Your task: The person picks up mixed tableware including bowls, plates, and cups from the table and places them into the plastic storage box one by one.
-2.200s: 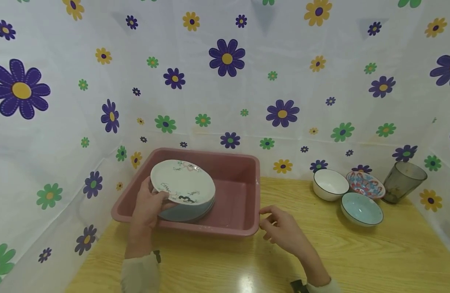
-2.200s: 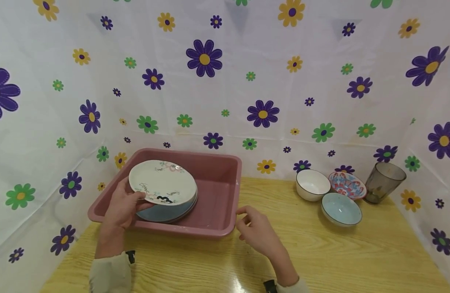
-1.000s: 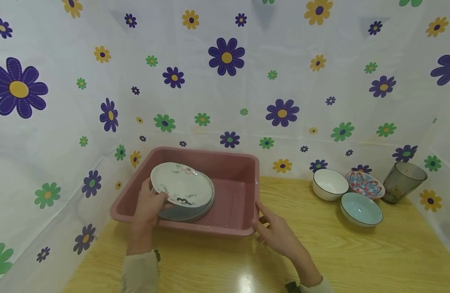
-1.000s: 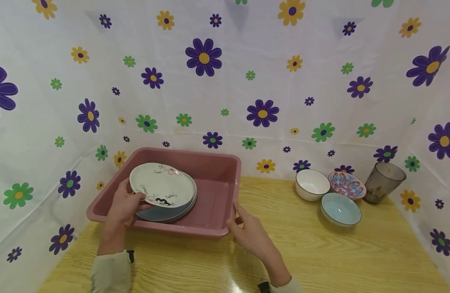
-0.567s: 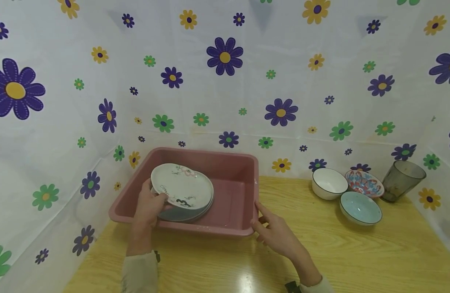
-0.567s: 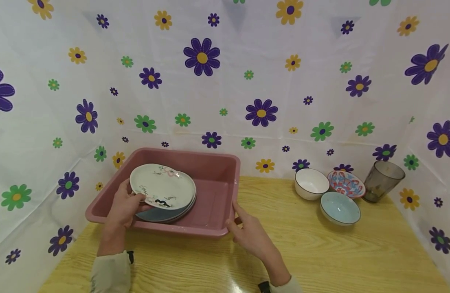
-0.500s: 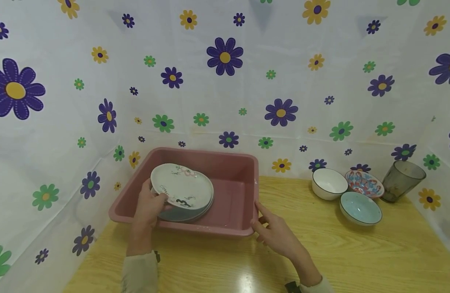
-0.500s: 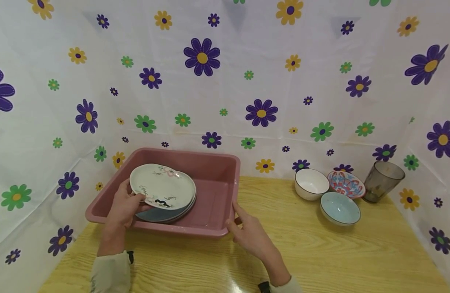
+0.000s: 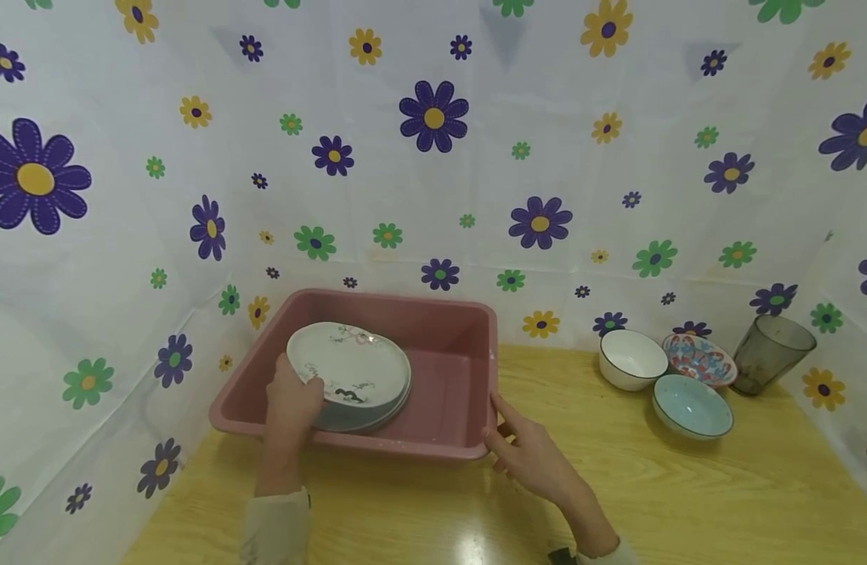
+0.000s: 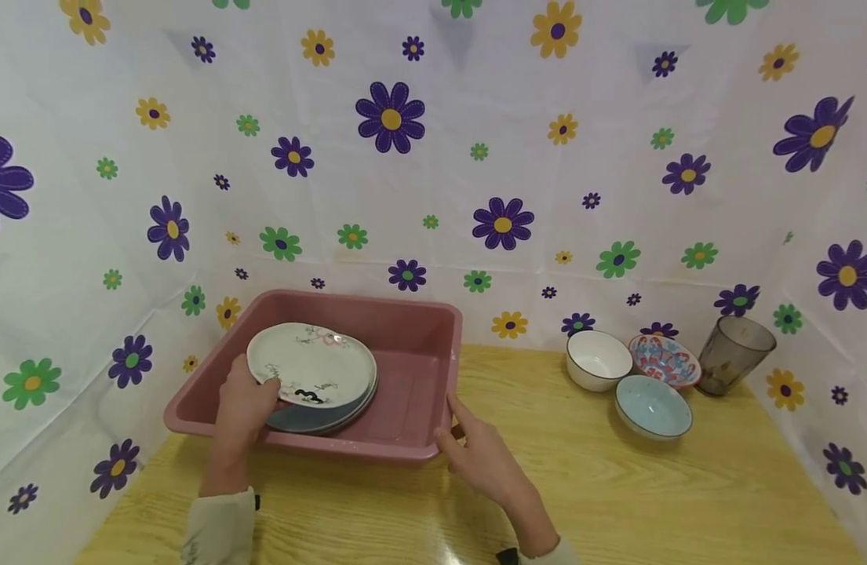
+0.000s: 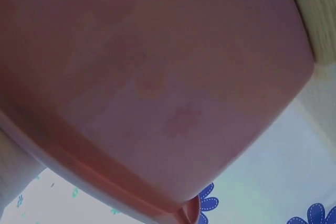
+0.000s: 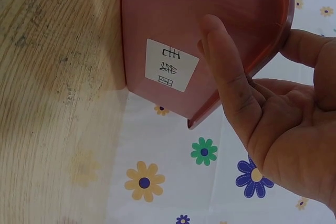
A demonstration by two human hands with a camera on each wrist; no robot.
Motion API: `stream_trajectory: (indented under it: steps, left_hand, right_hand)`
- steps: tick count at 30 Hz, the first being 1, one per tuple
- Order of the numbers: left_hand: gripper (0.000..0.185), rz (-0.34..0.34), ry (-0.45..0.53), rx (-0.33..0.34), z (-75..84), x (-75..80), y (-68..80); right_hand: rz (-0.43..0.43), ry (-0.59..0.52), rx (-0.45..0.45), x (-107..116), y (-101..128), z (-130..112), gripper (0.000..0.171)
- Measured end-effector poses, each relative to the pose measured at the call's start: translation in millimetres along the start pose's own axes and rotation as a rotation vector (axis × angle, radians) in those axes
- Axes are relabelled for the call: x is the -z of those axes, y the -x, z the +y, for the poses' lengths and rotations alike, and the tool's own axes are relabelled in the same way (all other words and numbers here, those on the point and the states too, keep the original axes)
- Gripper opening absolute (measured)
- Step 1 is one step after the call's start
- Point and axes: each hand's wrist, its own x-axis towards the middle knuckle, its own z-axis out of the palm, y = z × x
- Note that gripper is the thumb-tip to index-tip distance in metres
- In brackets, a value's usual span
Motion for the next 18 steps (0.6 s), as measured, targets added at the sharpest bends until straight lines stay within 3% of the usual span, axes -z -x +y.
stream_trajectory:
  steps: [9,18]
  left_hand:
    - [0.061,0.015,-0.199,0.009,-3.0,8.6,-8.5]
    - [0.041,-0.053,-0.414,-0.020,-12.4,15.6,-25.9]
  right_hand:
    - [-0.013,-0.017,0.003,-1,-3,1,0.063]
    - [-0.010,-0.020,-0.017,-1,-1,4,0.064]
